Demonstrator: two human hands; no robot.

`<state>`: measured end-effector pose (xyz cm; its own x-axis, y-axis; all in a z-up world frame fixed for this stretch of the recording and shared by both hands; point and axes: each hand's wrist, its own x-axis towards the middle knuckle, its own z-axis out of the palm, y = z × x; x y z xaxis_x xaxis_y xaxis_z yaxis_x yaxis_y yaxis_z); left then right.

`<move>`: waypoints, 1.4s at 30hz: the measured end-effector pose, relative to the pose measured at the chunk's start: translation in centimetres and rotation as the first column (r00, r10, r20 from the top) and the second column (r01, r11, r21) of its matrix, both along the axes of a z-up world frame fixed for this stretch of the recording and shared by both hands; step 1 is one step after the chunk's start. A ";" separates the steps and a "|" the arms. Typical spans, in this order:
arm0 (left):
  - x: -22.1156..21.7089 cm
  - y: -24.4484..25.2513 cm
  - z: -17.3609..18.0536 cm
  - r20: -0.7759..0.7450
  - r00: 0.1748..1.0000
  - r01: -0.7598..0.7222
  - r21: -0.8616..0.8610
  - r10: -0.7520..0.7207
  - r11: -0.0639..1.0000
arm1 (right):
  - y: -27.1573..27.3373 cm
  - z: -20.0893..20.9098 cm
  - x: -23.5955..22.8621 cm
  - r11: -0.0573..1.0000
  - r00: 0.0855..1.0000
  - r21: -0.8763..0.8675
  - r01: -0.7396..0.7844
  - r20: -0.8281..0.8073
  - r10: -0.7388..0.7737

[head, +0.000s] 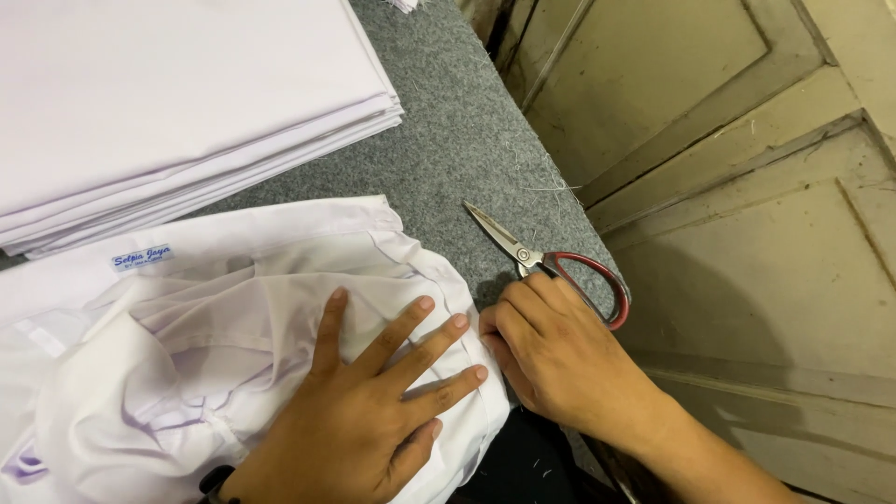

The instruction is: The person uses scissors to trim loose threads from the collar and hem of a white shirt. They repeatedly pick up the scissors, cut the threads, and smooth the fabric with their hands.

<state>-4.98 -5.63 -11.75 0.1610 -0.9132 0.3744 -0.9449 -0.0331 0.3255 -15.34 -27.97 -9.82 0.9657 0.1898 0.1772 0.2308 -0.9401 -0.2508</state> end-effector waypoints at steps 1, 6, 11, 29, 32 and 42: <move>0.0 0.0 -0.1 0.000 1.000 0.001 0.001 -0.001 1.000 | -0.1 0.2 0.0 1.000 1.000 0.001 0.001 0.000 -0.001; 0.0 0.1 -0.3 -0.004 1.000 0.004 0.018 -0.004 1.000 | -0.5 0.7 -0.2 0.997 0.999 -0.067 -0.024 -0.024 0.022; 0.0 0.1 -0.2 -0.005 1.000 0.003 0.007 -0.003 1.000 | -0.7 1.2 -0.3 0.996 1.000 -0.091 0.006 -0.010 -0.007; 0.1 0.2 -0.1 0.001 1.000 0.008 0.006 -0.008 1.000 | -0.8 0.1 -0.1 0.998 1.000 0.059 0.006 0.000 -0.006; 0.1 0.3 0.0 -0.016 1.000 0.012 0.009 -0.012 1.000 | -0.8 0.1 -0.2 0.999 1.000 0.034 0.017 -0.011 -0.016; 0.0 -0.1 0.4 -0.184 0.982 0.054 0.079 -0.038 0.995 | -0.4 0.9 -0.5 0.981 0.998 0.192 0.021 -0.063 -0.009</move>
<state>-5.00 -5.71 -11.34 0.1767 -0.9480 0.2648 -0.8711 -0.0253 0.4905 -15.84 -28.37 -8.96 0.9784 0.1429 0.1492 0.1952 -0.8760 -0.4410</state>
